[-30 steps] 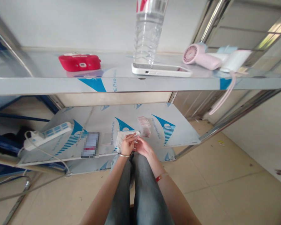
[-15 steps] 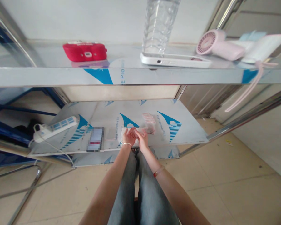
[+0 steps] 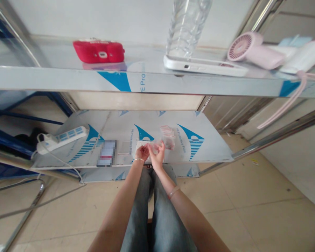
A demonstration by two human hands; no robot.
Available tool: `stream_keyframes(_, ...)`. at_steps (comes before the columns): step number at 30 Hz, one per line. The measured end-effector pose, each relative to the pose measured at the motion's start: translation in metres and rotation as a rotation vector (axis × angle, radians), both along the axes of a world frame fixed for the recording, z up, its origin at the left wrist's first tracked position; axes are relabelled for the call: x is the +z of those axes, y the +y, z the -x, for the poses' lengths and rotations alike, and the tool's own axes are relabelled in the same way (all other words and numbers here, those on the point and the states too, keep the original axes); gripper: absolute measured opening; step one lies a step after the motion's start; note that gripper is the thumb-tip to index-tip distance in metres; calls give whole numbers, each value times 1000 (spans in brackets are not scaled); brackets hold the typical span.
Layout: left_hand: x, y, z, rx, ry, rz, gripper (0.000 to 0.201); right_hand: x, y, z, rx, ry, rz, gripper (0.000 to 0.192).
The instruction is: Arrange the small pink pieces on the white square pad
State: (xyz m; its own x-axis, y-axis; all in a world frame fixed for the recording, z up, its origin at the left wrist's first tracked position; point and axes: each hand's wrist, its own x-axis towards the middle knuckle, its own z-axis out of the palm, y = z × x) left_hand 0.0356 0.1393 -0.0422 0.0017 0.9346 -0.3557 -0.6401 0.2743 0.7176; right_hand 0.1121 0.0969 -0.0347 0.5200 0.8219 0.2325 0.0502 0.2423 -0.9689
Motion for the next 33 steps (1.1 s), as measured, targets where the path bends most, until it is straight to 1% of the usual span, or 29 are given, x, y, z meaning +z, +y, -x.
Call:
stream_keyframes(2, 6, 2, 4, 132, 6, 157, 22, -4, 3, -7, -160, 26, -20, 74)
stream_keyframes(4, 10, 5, 8, 270, 69, 239, 30, -12, 7, -14, -269, 111, -12, 74)
stream_keyframes(6, 12, 7, 9, 389, 229, 230, 35, -20, 12, -19, -333, 241, -8, 76)
stream_keyframes(8, 12, 9, 8, 445, 496, 146, 39, -26, 16, -22, -369, 356, -6, 78)
stream_keyframes(9, 11, 10, 7, 431, 645, 82, 40, -29, 17, -22, -381, 391, -2, 78)
stream_keyframes(10, 11, 11, 6, 389, 785, 12, 41, -30, 18, -22, -388, 411, 2, 78)
stream_keyframes(13, 10, 12, 1, 200, 1147, -151, 44, -32, 18, -21, -395, 433, 7, 78)
stream_keyframes(15, 9, 14, -1, 85, 1331, -204, 43, -31, 18, -21, -391, 455, 10, 79)
stream_keyframes(18, 8, 15, -4, -25, 1535, -211, 42, -30, 17, -23, -384, 468, 42, 80)
stream_keyframes(21, 7, 16, -7, -128, 1651, -208, 43, -30, 17, -26, -392, 448, 102, 79)
stream_keyframes(24, 6, 17, -9, -211, 1701, -231, 43, -31, 18, -28, -380, 428, 146, 82)
stream_keyframes(26, 6, 18, -10, -234, 1721, -242, 42, -32, 17, -28, -362, 400, 168, 82)
stream_keyframes(30, 3, 22, -10, -240, 1749, -272, 40, -28, 15, -27, -355, 362, 224, 78)
stream_keyframes(33, -1, 25, -10, -249, 1780, -340, 36, -24, 13, -26, -363, 355, 255, 76)
